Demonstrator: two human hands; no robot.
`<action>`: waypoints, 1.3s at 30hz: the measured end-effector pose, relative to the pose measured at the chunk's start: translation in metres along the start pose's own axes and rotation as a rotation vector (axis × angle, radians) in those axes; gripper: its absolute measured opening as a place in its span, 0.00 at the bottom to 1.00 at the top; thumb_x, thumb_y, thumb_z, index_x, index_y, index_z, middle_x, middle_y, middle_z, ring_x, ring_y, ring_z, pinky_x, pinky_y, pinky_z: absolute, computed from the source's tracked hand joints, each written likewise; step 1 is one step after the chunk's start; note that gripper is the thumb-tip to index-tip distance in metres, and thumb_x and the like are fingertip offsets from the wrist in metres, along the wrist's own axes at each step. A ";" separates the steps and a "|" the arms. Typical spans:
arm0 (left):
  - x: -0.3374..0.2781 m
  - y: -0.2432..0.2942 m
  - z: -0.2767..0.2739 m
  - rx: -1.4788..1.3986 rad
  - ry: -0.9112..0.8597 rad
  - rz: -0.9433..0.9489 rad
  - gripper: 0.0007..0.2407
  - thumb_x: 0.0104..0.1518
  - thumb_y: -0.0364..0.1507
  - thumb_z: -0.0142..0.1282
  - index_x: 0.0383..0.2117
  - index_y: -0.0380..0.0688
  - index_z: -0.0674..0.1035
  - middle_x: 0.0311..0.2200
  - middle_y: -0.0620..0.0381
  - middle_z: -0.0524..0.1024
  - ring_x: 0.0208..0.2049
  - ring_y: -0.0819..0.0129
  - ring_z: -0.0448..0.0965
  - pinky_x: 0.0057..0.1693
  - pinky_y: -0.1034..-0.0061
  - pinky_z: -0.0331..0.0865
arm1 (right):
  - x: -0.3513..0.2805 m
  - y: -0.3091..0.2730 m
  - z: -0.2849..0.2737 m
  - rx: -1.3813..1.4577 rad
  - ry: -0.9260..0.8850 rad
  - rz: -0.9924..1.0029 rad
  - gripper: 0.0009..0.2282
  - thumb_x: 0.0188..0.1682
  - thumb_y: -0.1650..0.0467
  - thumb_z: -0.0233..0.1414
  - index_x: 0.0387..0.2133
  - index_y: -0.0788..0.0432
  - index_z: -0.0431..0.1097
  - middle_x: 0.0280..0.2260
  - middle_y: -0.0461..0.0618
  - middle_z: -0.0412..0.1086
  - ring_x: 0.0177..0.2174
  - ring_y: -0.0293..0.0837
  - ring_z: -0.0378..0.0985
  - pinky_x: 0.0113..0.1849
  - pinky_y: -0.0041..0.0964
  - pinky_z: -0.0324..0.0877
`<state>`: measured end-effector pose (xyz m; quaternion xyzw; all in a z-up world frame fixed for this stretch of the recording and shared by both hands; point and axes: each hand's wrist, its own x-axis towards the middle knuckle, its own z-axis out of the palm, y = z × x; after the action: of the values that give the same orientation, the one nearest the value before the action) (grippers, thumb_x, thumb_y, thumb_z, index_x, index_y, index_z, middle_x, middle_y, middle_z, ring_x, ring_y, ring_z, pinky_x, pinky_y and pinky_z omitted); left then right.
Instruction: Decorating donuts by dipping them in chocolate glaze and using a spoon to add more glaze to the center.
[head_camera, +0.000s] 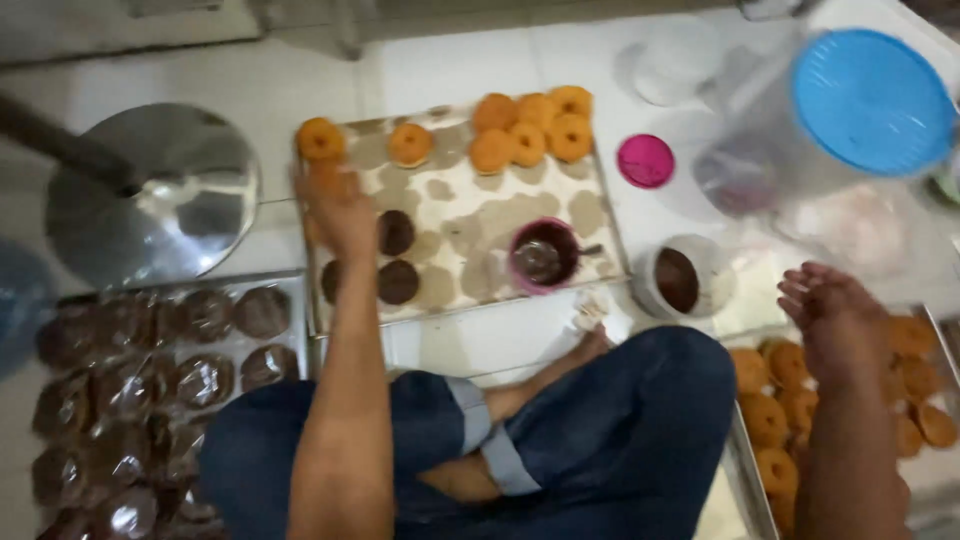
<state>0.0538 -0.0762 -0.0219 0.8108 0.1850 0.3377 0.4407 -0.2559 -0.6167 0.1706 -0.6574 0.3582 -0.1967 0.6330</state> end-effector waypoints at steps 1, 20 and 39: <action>-0.036 0.014 0.036 -0.573 -0.327 -0.102 0.21 0.61 0.24 0.54 0.60 0.35 0.64 0.58 0.35 0.67 0.58 0.50 0.68 0.58 0.71 0.61 | -0.004 0.020 -0.020 -0.030 0.040 0.023 0.11 0.48 0.73 0.50 0.43 0.56 0.73 0.38 0.50 0.76 0.38 0.39 0.82 0.41 0.23 0.80; -0.270 0.237 -0.037 -0.162 -1.513 -0.034 0.12 0.60 0.34 0.58 0.50 0.57 0.82 0.36 0.53 0.85 0.40 0.60 0.87 0.47 0.67 0.79 | 0.033 0.108 -0.001 -0.235 -0.036 -0.025 0.14 0.51 0.74 0.57 0.48 0.67 0.67 0.25 0.59 0.71 0.19 0.47 0.77 0.20 0.39 0.77; -0.263 0.242 -0.069 -0.268 -1.497 -0.243 0.11 0.62 0.27 0.54 0.48 0.44 0.82 0.33 0.46 0.83 0.33 0.61 0.83 0.40 0.66 0.79 | 0.024 0.068 0.012 -0.243 -0.084 -0.043 0.13 0.56 0.74 0.48 0.52 0.70 0.66 0.31 0.60 0.68 0.25 0.50 0.78 0.29 0.45 0.77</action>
<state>-0.1795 -0.3240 0.1062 0.7368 -0.1172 -0.3321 0.5771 -0.2462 -0.6220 0.0986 -0.7445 0.3385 -0.1375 0.5588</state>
